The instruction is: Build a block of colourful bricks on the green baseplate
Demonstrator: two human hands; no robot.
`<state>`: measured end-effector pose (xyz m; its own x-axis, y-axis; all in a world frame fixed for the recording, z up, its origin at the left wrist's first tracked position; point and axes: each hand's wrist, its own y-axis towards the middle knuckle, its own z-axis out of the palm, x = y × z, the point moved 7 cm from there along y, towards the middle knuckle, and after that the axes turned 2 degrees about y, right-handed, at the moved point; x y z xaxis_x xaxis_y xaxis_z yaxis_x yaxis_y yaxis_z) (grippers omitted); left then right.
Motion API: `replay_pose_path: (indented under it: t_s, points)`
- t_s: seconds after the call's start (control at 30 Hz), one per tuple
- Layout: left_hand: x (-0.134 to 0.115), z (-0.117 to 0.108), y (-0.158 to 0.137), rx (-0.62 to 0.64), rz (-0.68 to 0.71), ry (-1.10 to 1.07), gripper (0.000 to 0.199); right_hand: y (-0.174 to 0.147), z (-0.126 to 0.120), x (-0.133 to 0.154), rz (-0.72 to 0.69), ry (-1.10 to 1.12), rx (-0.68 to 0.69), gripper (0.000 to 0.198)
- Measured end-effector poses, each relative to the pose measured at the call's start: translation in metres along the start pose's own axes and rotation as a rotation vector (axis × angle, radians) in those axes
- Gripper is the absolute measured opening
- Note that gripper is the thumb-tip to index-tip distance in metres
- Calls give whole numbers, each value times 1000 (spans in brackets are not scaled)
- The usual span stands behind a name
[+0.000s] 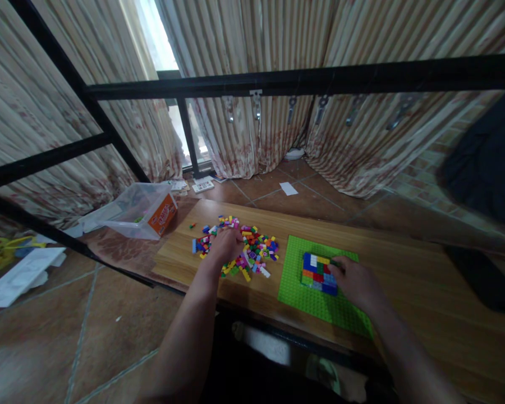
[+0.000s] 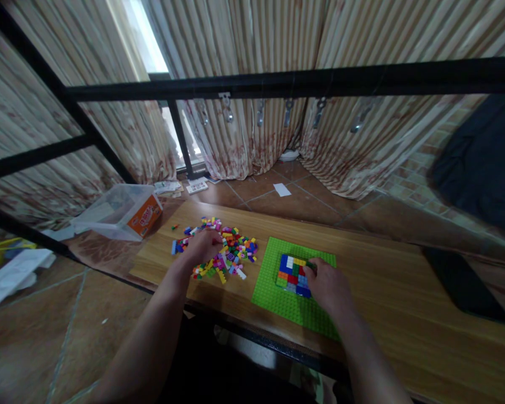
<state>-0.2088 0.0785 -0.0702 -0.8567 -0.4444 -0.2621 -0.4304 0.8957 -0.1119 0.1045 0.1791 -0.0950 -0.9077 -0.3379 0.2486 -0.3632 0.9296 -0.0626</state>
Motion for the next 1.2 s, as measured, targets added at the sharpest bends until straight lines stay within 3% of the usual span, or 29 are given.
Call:
replay_pose_path:
  t_s: [0.3,0.43,0.6,0.83,1.2]
  points:
    - [-13,-6,0,-38,65,4,20,-1,-1,0,1,14,-16,36]
    - [-15,-5,1,-63,42,10,22,-1,0,0,5,22,-10,35]
    - [-16,-1,5,-105,5,25,41,-1,0,0,6,21,8,36]
    - [-15,3,10,-161,-77,21,41,-2,1,0,1,26,2,35]
    - [-16,6,17,-108,-69,-8,32,-2,-2,1,6,57,-28,35]
